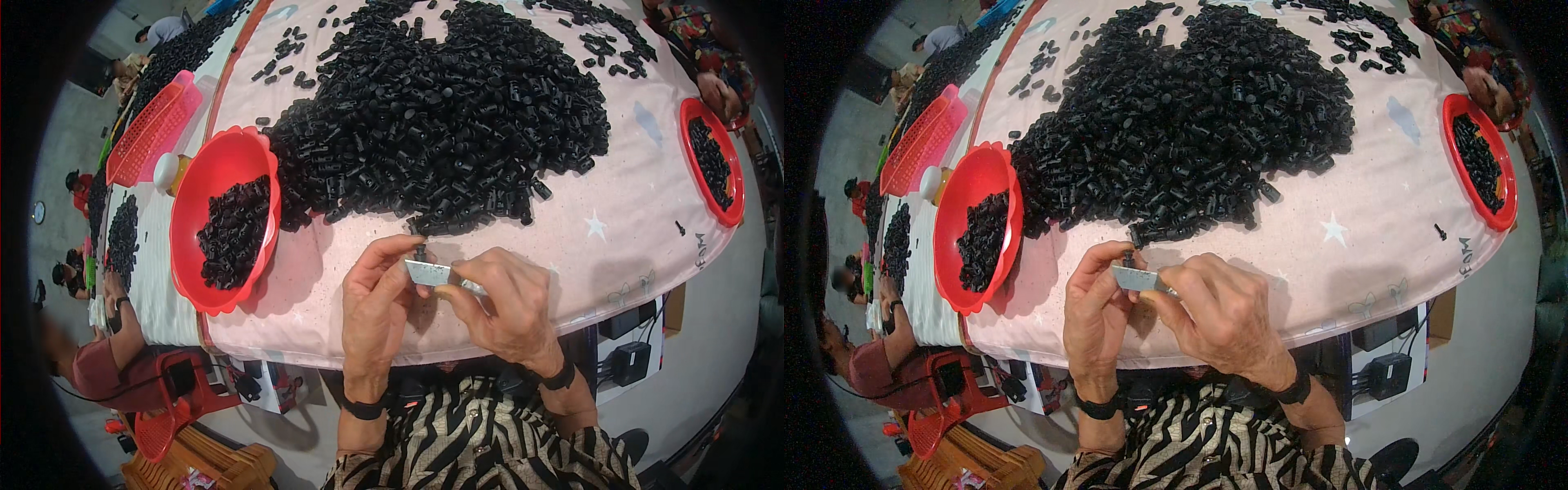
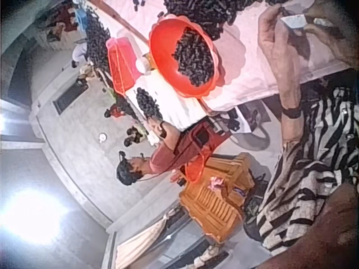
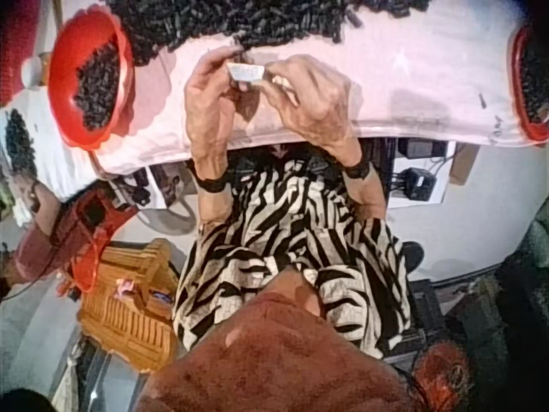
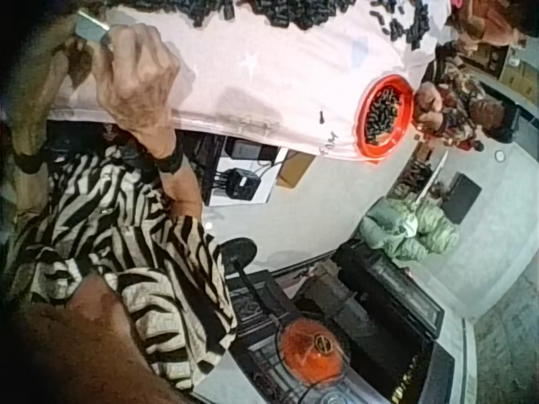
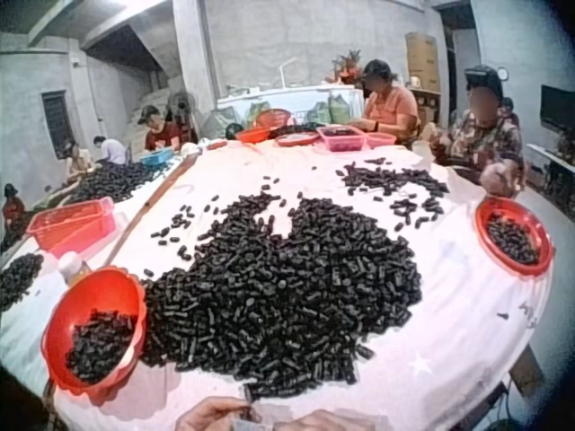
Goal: Trimming excess material from small black plastic shoe components using a metal blade at a workbench.
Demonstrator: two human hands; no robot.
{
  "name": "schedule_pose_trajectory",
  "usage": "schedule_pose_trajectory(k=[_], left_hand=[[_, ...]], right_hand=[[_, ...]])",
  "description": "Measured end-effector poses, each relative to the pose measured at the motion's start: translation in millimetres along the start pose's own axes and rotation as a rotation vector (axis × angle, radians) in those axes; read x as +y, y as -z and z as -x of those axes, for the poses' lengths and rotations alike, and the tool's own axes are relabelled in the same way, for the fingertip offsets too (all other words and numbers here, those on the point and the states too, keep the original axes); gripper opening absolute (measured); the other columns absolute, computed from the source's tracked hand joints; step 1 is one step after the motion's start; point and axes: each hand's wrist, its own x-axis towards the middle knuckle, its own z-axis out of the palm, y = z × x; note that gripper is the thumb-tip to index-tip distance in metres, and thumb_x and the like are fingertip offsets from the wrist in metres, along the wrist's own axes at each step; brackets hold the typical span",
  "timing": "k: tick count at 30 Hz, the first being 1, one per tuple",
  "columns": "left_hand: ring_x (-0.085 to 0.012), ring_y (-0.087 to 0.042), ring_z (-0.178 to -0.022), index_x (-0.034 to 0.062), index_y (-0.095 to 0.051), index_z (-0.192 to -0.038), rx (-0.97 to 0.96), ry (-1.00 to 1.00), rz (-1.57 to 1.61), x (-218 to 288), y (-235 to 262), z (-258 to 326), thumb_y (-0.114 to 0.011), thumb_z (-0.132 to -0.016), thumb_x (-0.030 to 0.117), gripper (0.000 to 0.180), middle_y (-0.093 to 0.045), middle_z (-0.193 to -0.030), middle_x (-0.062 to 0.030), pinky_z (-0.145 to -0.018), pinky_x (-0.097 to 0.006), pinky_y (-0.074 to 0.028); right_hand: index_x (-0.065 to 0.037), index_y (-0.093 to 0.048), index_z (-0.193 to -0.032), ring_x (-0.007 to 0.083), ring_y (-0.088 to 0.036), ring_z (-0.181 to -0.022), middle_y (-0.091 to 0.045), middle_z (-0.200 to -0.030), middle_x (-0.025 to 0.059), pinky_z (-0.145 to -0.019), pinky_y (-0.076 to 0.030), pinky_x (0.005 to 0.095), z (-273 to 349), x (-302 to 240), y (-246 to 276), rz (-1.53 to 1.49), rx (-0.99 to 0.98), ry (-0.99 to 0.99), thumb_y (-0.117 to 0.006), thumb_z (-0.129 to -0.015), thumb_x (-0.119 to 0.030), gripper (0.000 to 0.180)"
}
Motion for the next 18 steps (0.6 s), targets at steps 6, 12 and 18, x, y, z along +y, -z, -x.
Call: schedule_pose_trajectory(k=[6, 12, 18], left_hand=[[-0.0116, -0.057, -0.077, -0.0049, -0.057, -0.116, 0.028, -0.029, -0.034, 0.3, -5.0, 1.1, -0.056, -0.094, 0.009, 0.026, -0.065, -0.098, -0.0116, -0.072, -0.023, -0.047], [-0.0118, -0.056, -0.077, -0.0050, -0.055, -0.115, 0.050, -0.018, -0.025, -0.8, -5.0, 0.8, -0.056, -0.094, 0.008, 0.025, -0.064, -0.097, -0.0116, -0.072, -0.023, -0.047], [-0.0114, -0.056, -0.077, -0.0042, -0.055, -0.116, 0.061, -0.014, -0.032, -0.2, -7.5, 1.8, -0.054, -0.094, 0.007, 0.024, -0.064, -0.097, -0.0108, -0.072, -0.023, -0.047]], right_hand=[[-0.001, -0.059, -0.086, 0.0213, -0.059, -0.056, -0.058, -0.068, 0.0093, -0.046, -0.046, 0.0326, -0.9, -1.5, -0.6, 0.014, 0.009, -0.005, -0.075, -0.079, -0.015, 0.022], [-0.001, -0.059, -0.086, 0.0202, -0.058, -0.057, -0.057, -0.068, 0.0080, -0.045, -0.046, 0.0322, -1.1, 0.0, -1.0, 0.028, 0.016, 0.032, -0.074, -0.080, -0.015, 0.022], [-0.001, -0.059, -0.086, 0.0202, -0.059, -0.058, -0.056, -0.068, 0.0073, -0.046, -0.047, 0.0316, -0.5, 0.8, -1.2, 0.040, 0.013, 0.038, -0.074, -0.080, -0.016, 0.022]])
